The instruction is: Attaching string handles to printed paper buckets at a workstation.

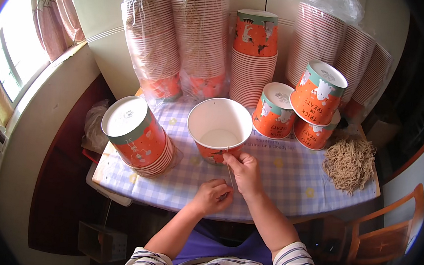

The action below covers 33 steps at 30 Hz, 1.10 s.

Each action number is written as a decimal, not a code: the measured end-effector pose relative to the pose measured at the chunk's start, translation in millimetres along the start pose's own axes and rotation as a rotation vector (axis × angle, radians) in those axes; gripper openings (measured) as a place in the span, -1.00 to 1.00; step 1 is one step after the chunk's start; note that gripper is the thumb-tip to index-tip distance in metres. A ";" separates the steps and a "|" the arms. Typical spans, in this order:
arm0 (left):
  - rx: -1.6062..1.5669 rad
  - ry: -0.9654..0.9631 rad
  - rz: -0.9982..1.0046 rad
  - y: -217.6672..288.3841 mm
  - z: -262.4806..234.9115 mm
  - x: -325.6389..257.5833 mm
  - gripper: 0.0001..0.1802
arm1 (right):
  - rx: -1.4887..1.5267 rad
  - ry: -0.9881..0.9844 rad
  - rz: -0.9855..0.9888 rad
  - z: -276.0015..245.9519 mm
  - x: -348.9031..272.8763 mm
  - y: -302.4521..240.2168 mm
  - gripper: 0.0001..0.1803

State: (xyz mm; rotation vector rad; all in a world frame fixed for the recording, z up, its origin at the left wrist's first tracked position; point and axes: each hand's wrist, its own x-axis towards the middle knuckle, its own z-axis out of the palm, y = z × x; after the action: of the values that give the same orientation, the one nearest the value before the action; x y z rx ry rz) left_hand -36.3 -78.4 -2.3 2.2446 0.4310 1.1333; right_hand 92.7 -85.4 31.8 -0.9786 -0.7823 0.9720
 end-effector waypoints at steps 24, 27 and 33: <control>0.233 0.069 0.155 8.3 -16.4 10.0 -0.85 | -0.005 -0.178 0.059 -15.3 3.3 1.6 -0.79; 0.254 0.276 -0.003 14.2 -29.2 13.0 -0.82 | 0.080 -0.190 0.072 -19.5 2.5 3.1 -0.80; 0.588 0.338 0.120 27.5 -59.9 68.5 -0.62 | 0.312 -0.144 0.347 -19.1 2.5 7.0 -0.78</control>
State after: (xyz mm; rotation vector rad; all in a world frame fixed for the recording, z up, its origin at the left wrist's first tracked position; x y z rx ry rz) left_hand -44.0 -43.1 85.7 2.5957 0.8691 1.6233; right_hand 108.3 -87.4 18.7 -0.7897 -0.5631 1.4318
